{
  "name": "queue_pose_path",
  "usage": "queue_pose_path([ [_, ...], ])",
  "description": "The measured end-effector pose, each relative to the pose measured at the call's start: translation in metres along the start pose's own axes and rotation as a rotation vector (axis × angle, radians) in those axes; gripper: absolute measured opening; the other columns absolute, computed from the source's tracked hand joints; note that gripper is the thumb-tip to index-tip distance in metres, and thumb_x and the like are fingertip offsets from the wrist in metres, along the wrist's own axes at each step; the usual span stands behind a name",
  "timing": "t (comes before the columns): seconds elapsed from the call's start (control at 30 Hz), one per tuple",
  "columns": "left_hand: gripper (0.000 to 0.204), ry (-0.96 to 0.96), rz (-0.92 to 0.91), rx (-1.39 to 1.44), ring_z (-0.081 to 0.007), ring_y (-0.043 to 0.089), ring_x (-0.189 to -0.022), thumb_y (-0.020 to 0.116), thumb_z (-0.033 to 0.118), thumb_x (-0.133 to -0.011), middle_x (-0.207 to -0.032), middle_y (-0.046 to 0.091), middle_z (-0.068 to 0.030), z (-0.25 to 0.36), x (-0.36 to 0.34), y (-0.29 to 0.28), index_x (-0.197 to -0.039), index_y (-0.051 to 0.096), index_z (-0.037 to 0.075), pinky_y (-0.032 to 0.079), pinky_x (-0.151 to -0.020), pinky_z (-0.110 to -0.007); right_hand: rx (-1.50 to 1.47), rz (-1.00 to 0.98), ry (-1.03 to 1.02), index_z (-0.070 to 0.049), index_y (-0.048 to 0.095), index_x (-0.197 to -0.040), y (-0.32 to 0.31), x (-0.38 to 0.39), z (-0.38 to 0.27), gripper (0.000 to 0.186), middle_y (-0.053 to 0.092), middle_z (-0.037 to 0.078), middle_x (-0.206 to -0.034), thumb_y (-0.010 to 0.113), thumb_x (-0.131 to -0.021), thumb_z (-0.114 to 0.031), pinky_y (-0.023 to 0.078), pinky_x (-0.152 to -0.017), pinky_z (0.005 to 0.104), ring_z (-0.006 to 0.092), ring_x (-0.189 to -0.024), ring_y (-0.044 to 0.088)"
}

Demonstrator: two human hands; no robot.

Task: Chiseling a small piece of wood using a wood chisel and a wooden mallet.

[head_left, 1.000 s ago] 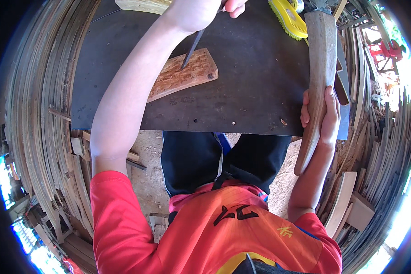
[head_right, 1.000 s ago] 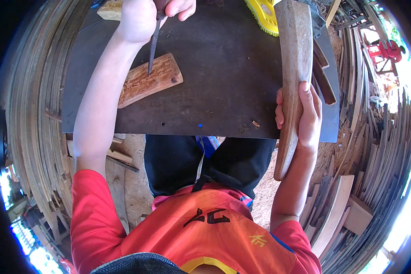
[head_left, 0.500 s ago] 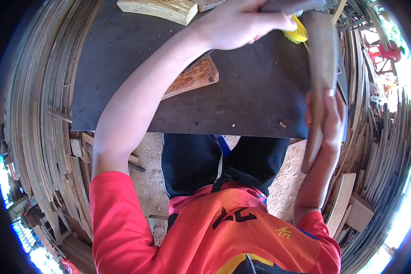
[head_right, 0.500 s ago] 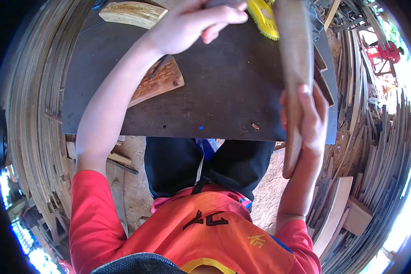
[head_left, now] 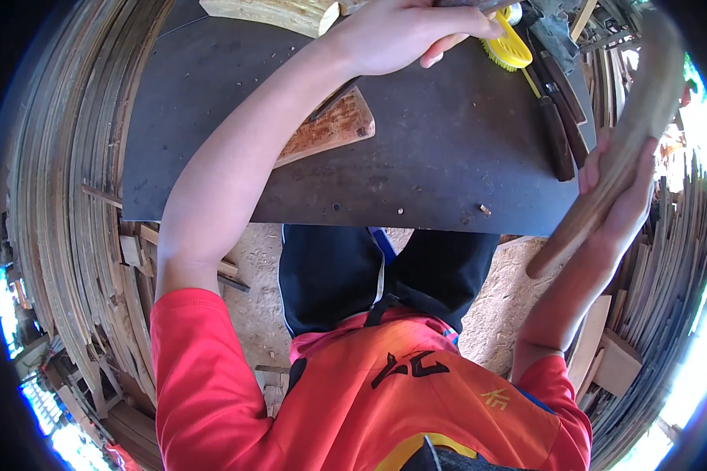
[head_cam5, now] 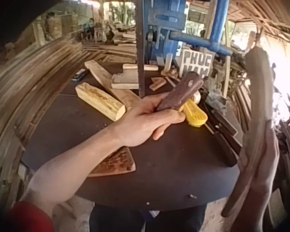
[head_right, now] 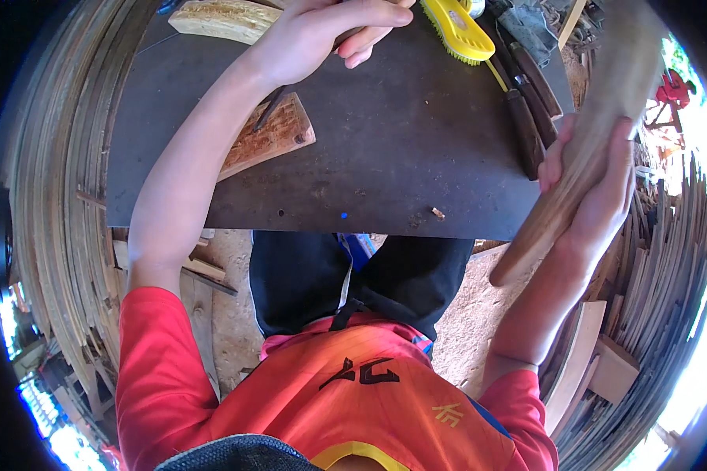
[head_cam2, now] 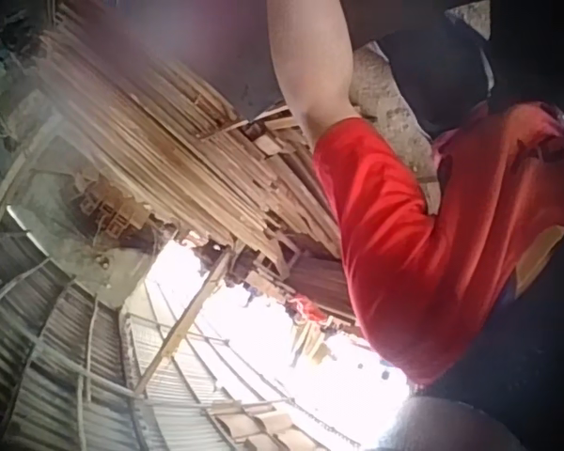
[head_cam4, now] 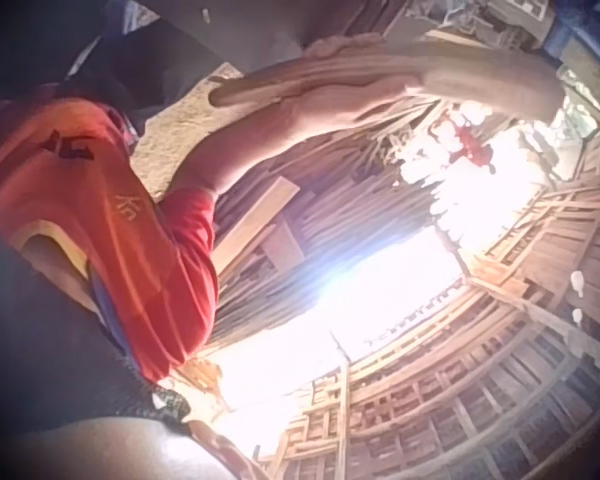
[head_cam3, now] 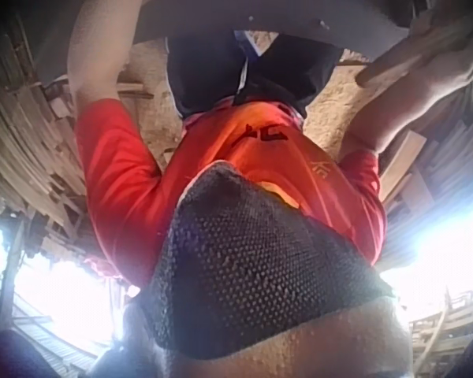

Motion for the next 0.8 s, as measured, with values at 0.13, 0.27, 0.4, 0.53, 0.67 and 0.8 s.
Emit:
queue_pose_path([
  [0.13,0.017,-0.17,0.028,-0.102,-0.0051,0.042,-0.052,0.063,0.02,-0.102,-0.072,0.05,0.0044,-0.015,0.01,-0.003,-0.112,0.062,0.006,0.035,-0.049,-0.024,0.479,-0.317,0.047,0.002,0.061,-0.115,0.038,0.018,0.008,0.049,0.063,0.01,-0.077,0.053,-0.106,-0.045,0.04,-0.044,0.0267,0.0132,-0.049,0.053],
  [0.27,0.016,-0.108,-0.064,-0.157,-0.0054,0.043,-0.052,0.064,0.022,-0.102,-0.065,0.046,0.005,-0.007,0.006,0.004,-0.101,0.059,0.007,0.034,-0.05,-0.025,0.165,0.003,0.062,0.002,0.061,-0.111,-0.006,-0.003,-0.003,0.046,0.063,0.011,-0.077,0.052,-0.107,-0.044,0.04,-0.043,0.0277,0.0127,-0.049,0.053],
  [0.4,0.015,-0.12,-0.06,-0.135,-0.0049,0.043,-0.053,0.062,0.022,-0.103,-0.064,0.045,0.0054,0.0,0.01,0.008,-0.099,0.058,0.008,0.033,-0.05,-0.025,0.559,-0.377,0.088,0.002,0.06,-0.107,0.023,0.013,0.025,0.047,0.062,0.012,-0.078,0.051,-0.107,-0.045,0.04,-0.042,0.0288,0.0139,-0.047,0.052],
  [0.53,0.015,-0.032,-0.072,-0.114,-0.0048,0.044,-0.054,0.061,0.022,-0.103,-0.071,0.047,0.0044,-0.002,0.014,0.001,-0.105,0.06,0.007,0.035,-0.051,-0.025,0.359,-0.193,0.089,0.003,0.06,-0.107,0.02,0.014,0.019,0.046,0.061,0.012,-0.075,0.051,-0.107,-0.042,0.04,-0.041,0.0274,0.0148,-0.046,0.053],
  [0.67,0.017,-0.07,-0.128,-0.118,-0.0049,0.045,-0.055,0.061,0.021,-0.103,-0.072,0.048,0.0041,0.006,0.011,0.01,-0.11,0.06,0.005,0.036,-0.054,-0.024,0.242,-0.168,0.084,0.004,0.061,-0.107,0.019,0.015,0.029,0.048,0.062,0.012,-0.076,0.048,-0.108,-0.043,0.04,-0.041,0.0271,0.0144,-0.047,0.054],
  [0.8,0.018,-0.165,-0.13,-0.204,-0.0054,0.045,-0.056,0.06,0.023,-0.103,-0.069,0.048,0.004,0.004,0.022,0.004,-0.107,0.06,0.005,0.036,-0.055,-0.024,0.42,-0.143,0.136,-0.001,0.06,-0.105,0.006,0.019,0.022,0.051,0.062,0.01,-0.077,0.046,-0.107,-0.05,0.037,-0.041,0.0261,0.0124,-0.046,0.05],
])
Point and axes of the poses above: each hand's wrist, its own x-axis away from the middle knuckle, its own y-axis out of the palm, z = x × y, the point moved 9 cm from there along -x, towards the middle knuckle
